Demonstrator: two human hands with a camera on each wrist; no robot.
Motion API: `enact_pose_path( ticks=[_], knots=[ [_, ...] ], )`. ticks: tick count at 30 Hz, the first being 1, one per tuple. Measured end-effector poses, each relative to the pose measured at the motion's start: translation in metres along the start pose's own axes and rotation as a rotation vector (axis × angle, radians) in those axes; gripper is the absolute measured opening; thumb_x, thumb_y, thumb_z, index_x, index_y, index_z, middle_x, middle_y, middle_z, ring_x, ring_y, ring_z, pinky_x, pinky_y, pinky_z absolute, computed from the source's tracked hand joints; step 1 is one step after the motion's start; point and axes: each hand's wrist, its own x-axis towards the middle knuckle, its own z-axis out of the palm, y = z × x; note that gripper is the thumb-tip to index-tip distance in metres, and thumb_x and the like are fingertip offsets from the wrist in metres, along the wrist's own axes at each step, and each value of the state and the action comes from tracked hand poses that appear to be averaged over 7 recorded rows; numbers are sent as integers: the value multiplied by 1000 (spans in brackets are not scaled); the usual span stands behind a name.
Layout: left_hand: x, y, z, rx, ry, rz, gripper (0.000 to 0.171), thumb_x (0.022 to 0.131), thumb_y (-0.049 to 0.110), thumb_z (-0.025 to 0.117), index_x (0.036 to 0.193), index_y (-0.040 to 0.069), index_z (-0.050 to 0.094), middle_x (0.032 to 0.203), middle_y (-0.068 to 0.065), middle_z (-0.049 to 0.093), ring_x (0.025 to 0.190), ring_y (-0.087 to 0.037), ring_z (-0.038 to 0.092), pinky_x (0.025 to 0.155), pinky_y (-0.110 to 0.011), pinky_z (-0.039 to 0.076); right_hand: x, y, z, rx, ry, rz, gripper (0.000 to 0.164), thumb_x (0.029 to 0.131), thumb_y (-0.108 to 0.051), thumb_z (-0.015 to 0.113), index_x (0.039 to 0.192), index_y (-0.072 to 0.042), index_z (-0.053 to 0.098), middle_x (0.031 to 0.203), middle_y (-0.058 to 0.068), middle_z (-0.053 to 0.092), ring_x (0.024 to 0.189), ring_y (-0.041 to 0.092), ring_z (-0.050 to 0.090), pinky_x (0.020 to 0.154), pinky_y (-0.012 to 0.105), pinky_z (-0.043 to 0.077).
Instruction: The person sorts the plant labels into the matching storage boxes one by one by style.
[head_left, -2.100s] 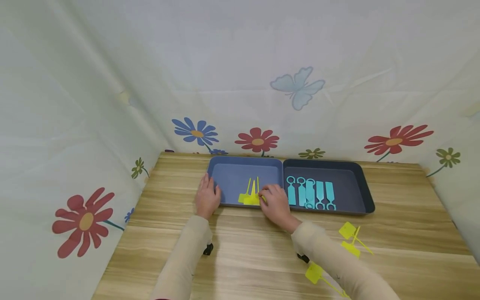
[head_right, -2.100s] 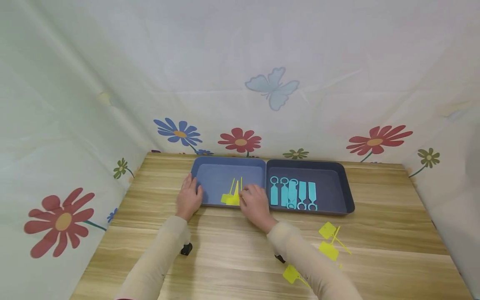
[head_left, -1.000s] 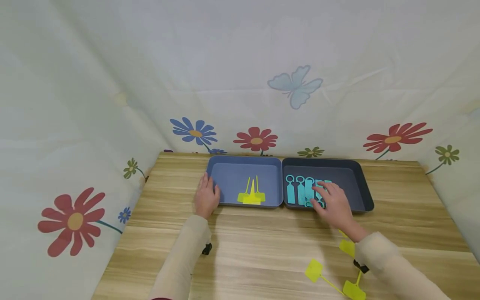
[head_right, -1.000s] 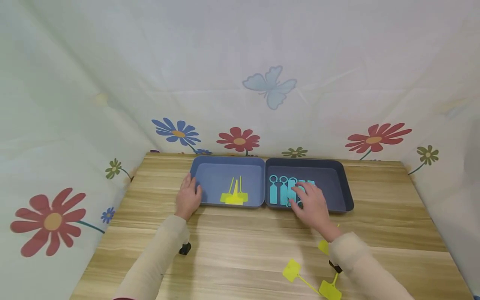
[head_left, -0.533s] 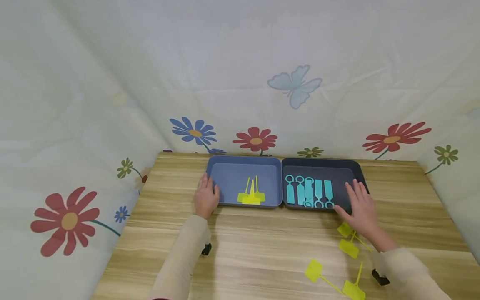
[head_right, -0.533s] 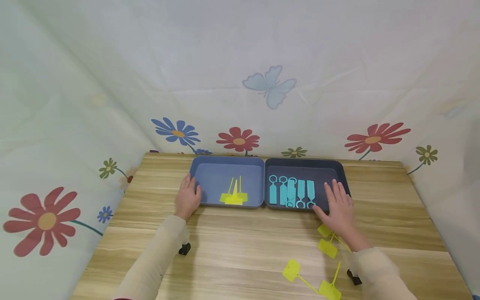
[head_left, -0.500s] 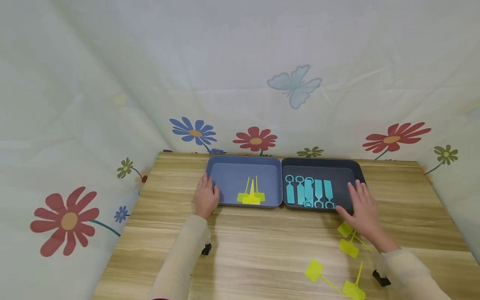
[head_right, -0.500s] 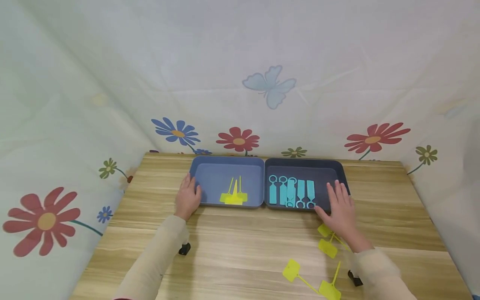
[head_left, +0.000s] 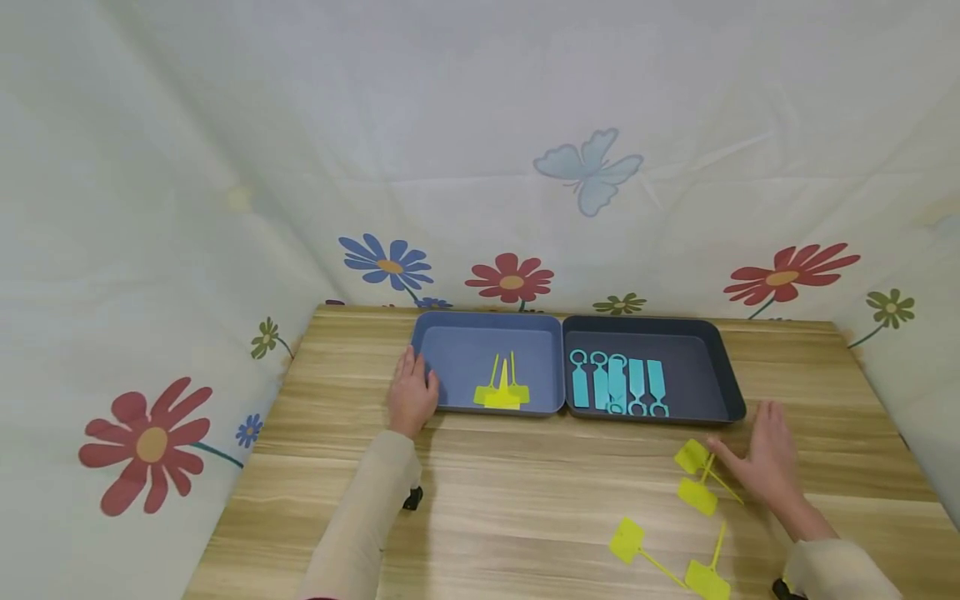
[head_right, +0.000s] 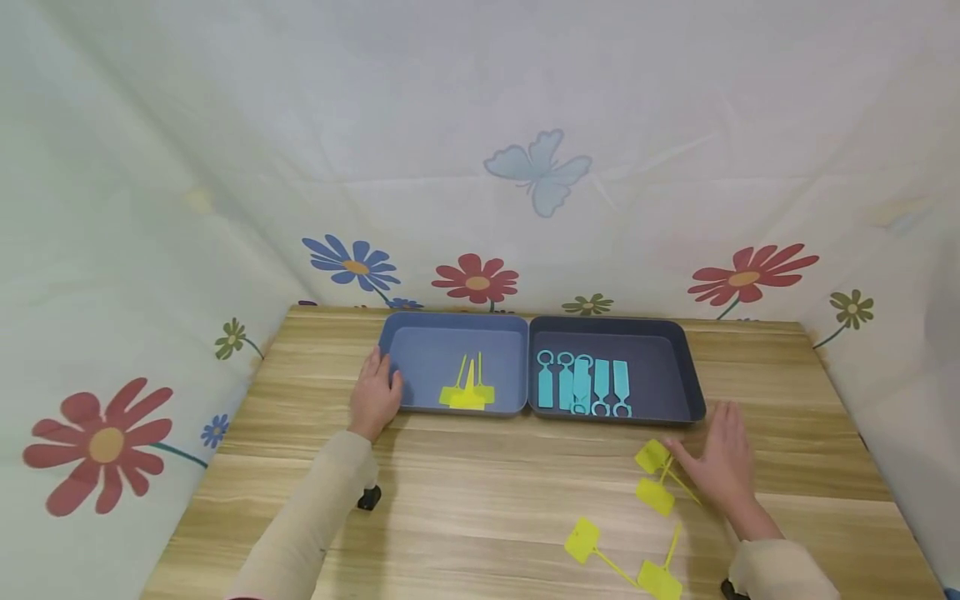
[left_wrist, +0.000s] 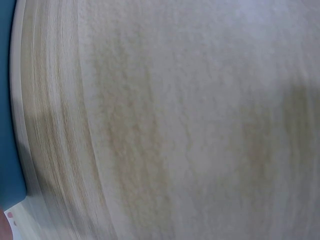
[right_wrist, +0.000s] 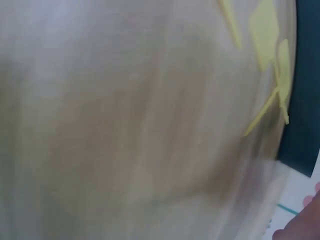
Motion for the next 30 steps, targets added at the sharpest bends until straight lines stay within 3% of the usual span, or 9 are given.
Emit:
enact_pose_path(
  ticks=[6, 12, 19, 24, 30],
  knots=[
    [0, 0, 0, 11, 3, 4, 49, 89, 27, 37, 125, -5, 46, 139, -19, 33, 129, -31, 32, 106, -37, 28, -11, 7, 3, -83, -122, -20, 98, 71, -51, 64, 128, 18, 25, 129, 42, 19, 117, 54, 18, 81, 69, 23],
    [-1, 0, 1, 15, 39, 15, 48, 88, 27, 39, 122, -6, 49, 138, -19, 36, 127, -31, 34, 104, -38, 30, -16, 8, 4, -68, -218, -45, 92, 68, -51, 67, 127, 11, 33, 129, 41, 19, 119, 55, 15, 82, 71, 20],
    [-1, 1, -1, 4, 26, 6, 48, 89, 26, 40, 123, -5, 48, 139, -19, 35, 128, -31, 33, 104, -38, 30, -19, 6, 8, -76, -186, -108, 80, 63, -48, 72, 119, 2, 44, 127, 35, 27, 118, 50, 21, 78, 70, 24],
    [0, 2, -2, 3, -14, -14, 48, 90, 26, 38, 126, -4, 45, 140, -18, 33, 130, -30, 30, 107, -37, 27, -19, 6, 9, -65, -188, -131, 75, 64, -47, 72, 115, 4, 49, 128, 37, 27, 118, 49, 22, 77, 70, 26],
    [0, 1, 0, 2, -14, -9, 48, 90, 27, 38, 126, -4, 46, 140, -18, 32, 130, -30, 30, 106, -36, 27, -18, 4, 11, -59, -166, -141, 72, 62, -45, 74, 109, 4, 53, 125, 36, 31, 115, 48, 25, 80, 67, 27]
  ],
)
